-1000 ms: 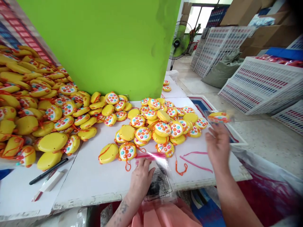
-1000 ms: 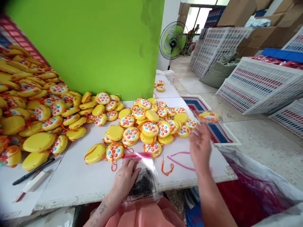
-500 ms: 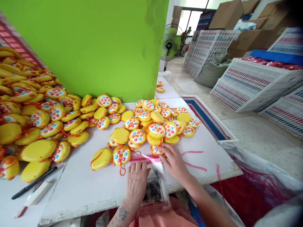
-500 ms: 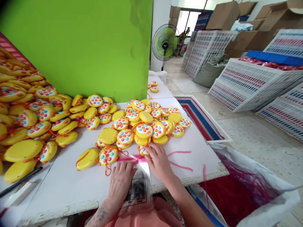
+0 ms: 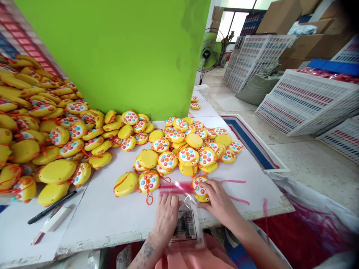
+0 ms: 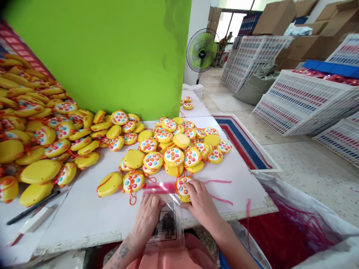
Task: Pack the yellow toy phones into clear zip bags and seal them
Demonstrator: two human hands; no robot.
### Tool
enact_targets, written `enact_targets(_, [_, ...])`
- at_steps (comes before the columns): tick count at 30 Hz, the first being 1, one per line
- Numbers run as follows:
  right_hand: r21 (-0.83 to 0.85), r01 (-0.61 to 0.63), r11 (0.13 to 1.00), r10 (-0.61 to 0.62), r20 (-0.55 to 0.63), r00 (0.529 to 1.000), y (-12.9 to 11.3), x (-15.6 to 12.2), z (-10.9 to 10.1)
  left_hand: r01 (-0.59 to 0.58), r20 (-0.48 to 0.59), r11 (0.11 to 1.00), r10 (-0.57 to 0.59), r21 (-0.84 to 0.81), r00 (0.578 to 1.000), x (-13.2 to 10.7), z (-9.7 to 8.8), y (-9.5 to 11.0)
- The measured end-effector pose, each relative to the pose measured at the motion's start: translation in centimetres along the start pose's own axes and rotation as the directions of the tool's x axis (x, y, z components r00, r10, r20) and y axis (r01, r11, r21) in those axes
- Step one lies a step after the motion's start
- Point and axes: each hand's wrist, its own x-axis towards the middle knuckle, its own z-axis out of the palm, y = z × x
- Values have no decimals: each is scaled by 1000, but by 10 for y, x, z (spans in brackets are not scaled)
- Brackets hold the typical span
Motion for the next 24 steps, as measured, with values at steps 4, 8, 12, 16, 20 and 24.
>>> enact_targets(4, [62, 22, 998, -23, 18, 1000, 7, -2, -6, -17, 19, 998, 18, -55, 1000, -1, 1, -3])
enact_targets(8, [321, -104, 941, 146, -108, 983, 22, -7, -5, -30, 33, 994, 34, -107, 999, -1, 2, -3])
enact_targets(12, [817, -285, 501, 494, 0, 869, 24, -5, -2, -23, 36, 996, 27, -86, 999, -1, -1, -2])
enact_targets(16, [983, -163, 80, 518, 99, 849, 3, 7, -6, -3, 60, 998, 7, -70, 998, 1, -3, -1])
enact_targets(20, [979, -198, 47, 458, 155, 875, -22, 29, -9, -6, 96, 995, 16, -104, 995, 0, -4, 0])
enact_targets(24, [934, -281, 222, 350, 193, 917, -43, 56, 1, -101, 112, 991, 111, -92, 987, -5, -8, 1])
